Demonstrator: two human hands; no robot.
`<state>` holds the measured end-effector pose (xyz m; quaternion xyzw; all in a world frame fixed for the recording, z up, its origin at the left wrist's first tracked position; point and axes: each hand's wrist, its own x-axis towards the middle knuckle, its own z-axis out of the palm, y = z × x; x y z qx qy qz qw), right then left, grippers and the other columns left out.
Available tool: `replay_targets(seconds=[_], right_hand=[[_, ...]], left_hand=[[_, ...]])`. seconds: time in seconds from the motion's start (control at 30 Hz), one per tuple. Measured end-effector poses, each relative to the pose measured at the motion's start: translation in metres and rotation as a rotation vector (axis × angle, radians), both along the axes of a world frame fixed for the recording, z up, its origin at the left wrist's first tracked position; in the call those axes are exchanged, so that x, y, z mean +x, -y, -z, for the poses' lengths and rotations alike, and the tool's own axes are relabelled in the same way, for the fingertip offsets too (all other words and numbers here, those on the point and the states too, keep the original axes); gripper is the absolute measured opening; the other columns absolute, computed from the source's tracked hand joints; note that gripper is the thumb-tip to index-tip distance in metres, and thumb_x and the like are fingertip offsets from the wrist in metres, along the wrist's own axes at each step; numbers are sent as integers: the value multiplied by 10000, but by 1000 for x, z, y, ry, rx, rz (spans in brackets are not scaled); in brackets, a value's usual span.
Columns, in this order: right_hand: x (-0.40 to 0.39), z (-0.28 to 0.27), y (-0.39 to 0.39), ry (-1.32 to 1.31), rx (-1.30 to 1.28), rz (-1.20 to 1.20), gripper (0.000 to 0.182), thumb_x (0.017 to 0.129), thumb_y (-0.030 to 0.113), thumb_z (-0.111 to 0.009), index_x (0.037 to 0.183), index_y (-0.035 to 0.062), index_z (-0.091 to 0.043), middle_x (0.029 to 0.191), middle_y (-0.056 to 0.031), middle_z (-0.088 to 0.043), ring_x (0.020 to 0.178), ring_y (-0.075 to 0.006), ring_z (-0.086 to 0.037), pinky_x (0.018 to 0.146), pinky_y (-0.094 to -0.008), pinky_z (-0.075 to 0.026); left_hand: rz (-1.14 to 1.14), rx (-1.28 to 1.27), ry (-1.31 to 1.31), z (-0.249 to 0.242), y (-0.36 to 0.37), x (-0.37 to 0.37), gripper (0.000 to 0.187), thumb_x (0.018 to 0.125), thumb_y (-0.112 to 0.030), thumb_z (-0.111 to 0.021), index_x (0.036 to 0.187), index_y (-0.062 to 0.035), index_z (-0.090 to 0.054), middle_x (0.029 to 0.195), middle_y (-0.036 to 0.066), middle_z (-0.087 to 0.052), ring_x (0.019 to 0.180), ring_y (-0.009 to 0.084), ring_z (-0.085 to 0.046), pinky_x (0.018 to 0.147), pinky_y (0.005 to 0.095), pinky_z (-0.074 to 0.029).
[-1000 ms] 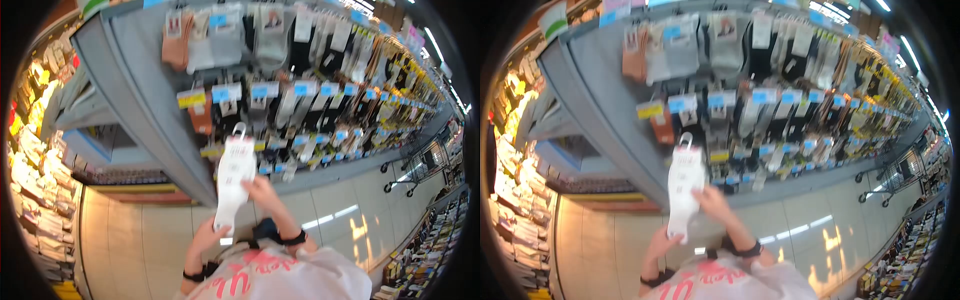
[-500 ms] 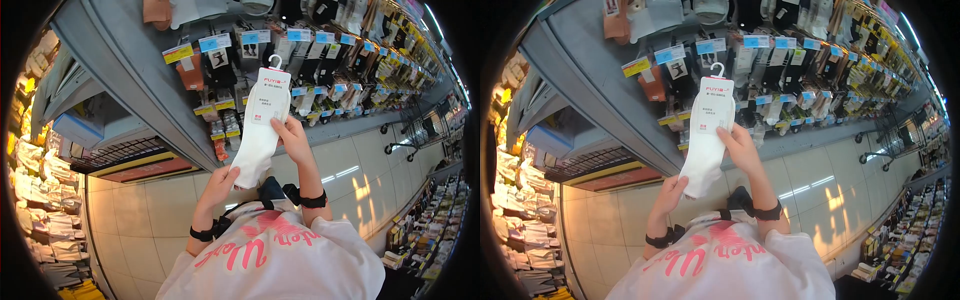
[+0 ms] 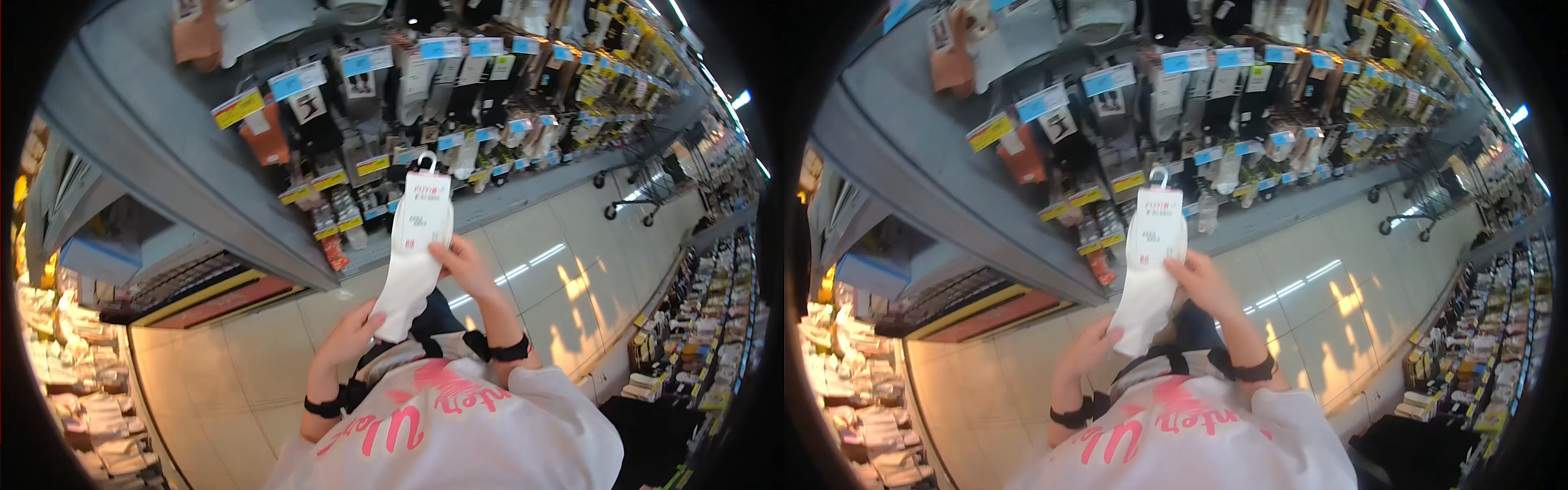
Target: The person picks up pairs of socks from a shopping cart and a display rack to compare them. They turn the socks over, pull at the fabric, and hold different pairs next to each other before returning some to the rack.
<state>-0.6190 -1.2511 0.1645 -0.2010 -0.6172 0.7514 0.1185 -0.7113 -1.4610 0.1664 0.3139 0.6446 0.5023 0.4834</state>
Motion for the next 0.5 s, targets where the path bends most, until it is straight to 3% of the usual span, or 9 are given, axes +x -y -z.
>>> replay_targets(seconds=[0.03, 0.07, 0.13, 0.2, 0.23, 0.27, 0.37, 0.5], right_hand=[[12, 7, -1, 57, 16, 30, 282, 843, 221, -476, 1004, -7, -516, 814, -53, -591, 645, -88, -559, 506, -211, -437], [18, 7, 5, 65, -84, 90, 281, 834, 242, -492, 967, -1, -534, 779, -47, -590, 611, -79, -537, 499, -203, -414], [31, 41, 3, 227, 28, 149, 333, 813, 325, -517, 896, 4, -546, 699, -25, -562, 573, -89, -507, 504, -226, -423], [38, 32, 6, 187, 0, 85, 331, 830, 319, -489, 959, 18, -539, 774, -39, -569, 634, -88, -519, 509, -228, -437], [40, 19, 7, 115, -77, 67, 347, 836, 333, -484, 1026, 45, -523, 818, -17, -573, 676, -82, -528, 529, -219, -432], [39, 19, 7, 95, -80, 65, 355, 843, 333, -472, 1050, 46, -508, 824, -12, -572, 685, -78, -529, 530, -213, -433], [40, 23, 4, 49, -38, 10, 330, 850, 301, -445, 1062, 56, -509, 840, -28, -573, 702, -86, -539, 536, -219, -453], [56, 2, 2, -80, -110, 91, 325, 858, 281, -440, 1077, 48, -493, 868, -26, -574, 725, -94, -549, 544, -230, -461]], left_hand=[[70, -107, -14, 4, -1, 3, 312, 855, -169, -433, 1102, 21, -450, 872, 48, -546, 778, 84, -492, 688, 236, -417], [69, -44, -27, 21, 2, 6, 310, 843, -151, -447, 1101, 20, -456, 902, 57, -551, 808, 95, -493, 719, 248, -413], [75, 24, 25, 52, 3, 11, 298, 816, -106, -471, 1086, 18, -475, 965, 79, -558, 869, 131, -500, 777, 278, -403], [45, 49, 55, 62, 5, 18, 296, 802, -84, -478, 1076, 28, -478, 941, 76, -560, 857, 131, -510, 761, 270, -409], [44, 52, 151, 56, 3, 18, 248, 796, -54, -492, 1024, 43, -495, 903, 92, -571, 799, 132, -543, 717, 254, -432], [50, -120, 131, 26, 2, 23, 337, 801, -182, -518, 1066, 23, -486, 997, 95, -540, 906, 160, -487, 789, 284, -377], [110, -164, 75, 19, -7, 26, 325, 829, -164, -466, 1089, 32, -472, 1003, 88, -532, 901, 157, -468, 794, 277, -360], [46, 66, 71, 22, -25, 34, 285, 822, -107, -465, 1062, 46, -477, 941, 58, -531, 845, 133, -459, 742, 259, -365]])
